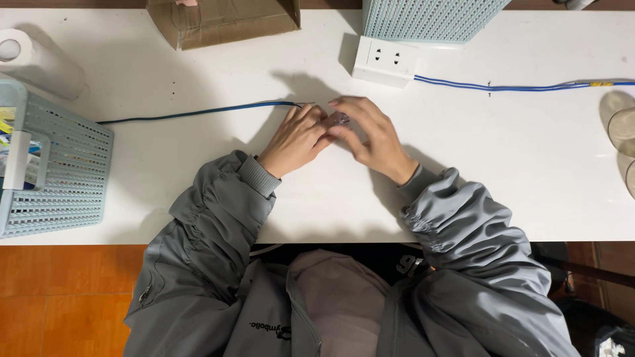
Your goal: Assembling an electrical power plug by connecting wires to terminals and tightening screws with a screwdriver
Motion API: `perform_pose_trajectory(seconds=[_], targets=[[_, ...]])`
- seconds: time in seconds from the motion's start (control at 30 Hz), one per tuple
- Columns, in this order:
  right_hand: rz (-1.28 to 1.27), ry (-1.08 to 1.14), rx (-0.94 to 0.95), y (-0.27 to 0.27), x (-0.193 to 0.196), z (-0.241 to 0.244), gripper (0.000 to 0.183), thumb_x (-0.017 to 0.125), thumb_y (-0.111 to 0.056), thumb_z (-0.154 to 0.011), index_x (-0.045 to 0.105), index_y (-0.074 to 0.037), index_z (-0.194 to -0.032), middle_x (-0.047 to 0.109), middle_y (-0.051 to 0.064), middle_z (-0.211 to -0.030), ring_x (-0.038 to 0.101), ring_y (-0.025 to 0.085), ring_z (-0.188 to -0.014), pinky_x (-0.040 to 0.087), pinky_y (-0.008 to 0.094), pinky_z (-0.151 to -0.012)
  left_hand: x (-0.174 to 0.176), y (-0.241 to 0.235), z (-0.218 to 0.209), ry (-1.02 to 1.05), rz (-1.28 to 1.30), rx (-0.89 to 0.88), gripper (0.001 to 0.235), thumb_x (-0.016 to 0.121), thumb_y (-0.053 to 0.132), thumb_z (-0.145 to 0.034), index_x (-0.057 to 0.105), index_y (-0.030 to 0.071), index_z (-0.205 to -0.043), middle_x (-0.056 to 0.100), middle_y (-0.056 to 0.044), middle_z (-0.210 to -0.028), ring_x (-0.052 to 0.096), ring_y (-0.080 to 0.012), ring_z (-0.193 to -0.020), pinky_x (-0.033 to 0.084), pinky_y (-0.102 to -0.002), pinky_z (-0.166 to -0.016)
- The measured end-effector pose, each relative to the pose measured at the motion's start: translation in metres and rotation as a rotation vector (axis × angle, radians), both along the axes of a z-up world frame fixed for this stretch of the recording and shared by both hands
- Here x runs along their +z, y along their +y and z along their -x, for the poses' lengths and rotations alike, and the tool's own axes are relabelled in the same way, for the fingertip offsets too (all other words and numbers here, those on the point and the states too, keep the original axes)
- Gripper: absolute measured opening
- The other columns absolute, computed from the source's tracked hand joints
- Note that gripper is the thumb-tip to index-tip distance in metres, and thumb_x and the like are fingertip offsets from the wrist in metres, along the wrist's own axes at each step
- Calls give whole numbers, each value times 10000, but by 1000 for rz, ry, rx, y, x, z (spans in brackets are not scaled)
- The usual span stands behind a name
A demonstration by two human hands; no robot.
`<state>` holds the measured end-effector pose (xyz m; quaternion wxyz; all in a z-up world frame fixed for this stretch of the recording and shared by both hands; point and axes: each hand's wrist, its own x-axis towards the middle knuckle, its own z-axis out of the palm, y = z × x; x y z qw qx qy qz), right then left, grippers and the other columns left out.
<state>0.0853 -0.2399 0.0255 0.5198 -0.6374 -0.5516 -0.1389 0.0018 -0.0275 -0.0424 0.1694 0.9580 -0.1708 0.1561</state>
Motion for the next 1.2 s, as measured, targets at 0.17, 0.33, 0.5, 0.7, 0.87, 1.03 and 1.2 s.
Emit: perform_pose_trajectory(seconds=[0.17, 0.33, 0.5, 0.7, 0.87, 1.03, 1.2], targets=[[1, 66, -32, 20, 7, 2, 315, 828, -54, -1101, 769, -18, -1409, 615, 108, -1052, 696, 303, -966, 625, 462, -885, 39, -8, 4, 85, 33, 31, 289, 731, 369, -1146, 794, 106, -1246, 608, -38, -1108, 563, -241, -1140, 437, -419, -977], [-12, 99, -11, 18, 4, -1, 298, 807, -52, -1108, 782, -21, -1403, 611, 109, -1009, 676, 289, -921, 603, 446, -862, 41, -9, 5, -11, 23, 6, 275, 770, 369, -1116, 782, 97, -1154, 589, -56, -1082, 572, -275, -1118, 442, -431, -942], [-25, 108, 65, 7, 4, -1, 264, 727, -11, -1119, 784, 27, -1374, 713, 168, -1017, 733, 350, -917, 619, 489, -874, 31, -8, 3, -21, 56, -22, 274, 766, 378, -1124, 774, 111, -1188, 578, -38, -1095, 561, -261, -1110, 439, -430, -925], [30, 140, 102, -6, 13, 2, 287, 669, 15, -1144, 732, 21, -1424, 736, 187, -1096, 732, 350, -976, 607, 517, -927, -15, 3, -6, -34, 38, -31, 371, 818, 391, -1064, 765, 132, -1324, 576, -16, -1103, 565, -240, -1120, 447, -426, -923], [10, 141, 34, -7, -15, -17, 321, 807, -66, -1097, 782, -14, -1412, 603, 98, -1051, 667, 281, -1010, 569, 464, -975, 5, -1, 0, -18, 82, -43, 345, 785, 378, -1109, 785, 133, -1352, 607, -26, -1087, 574, -238, -1117, 444, -426, -919], [-8, 131, 66, -8, -11, -7, 335, 736, -11, -1106, 758, 32, -1438, 714, 179, -1070, 727, 351, -981, 600, 510, -935, -8, 2, -2, -46, 52, -44, 383, 809, 387, -1081, 768, 114, -1348, 605, -43, -1100, 578, -251, -1107, 452, -427, -900], [-26, 160, 82, -5, -6, 3, 383, 647, 48, -1123, 684, 74, -1503, 753, 226, -1088, 752, 391, -970, 613, 540, -913, -8, 1, -2, -33, 57, -51, 357, 832, 385, -1053, 782, 107, -1272, 616, -53, -1103, 585, -264, -1121, 449, -432, -917]])
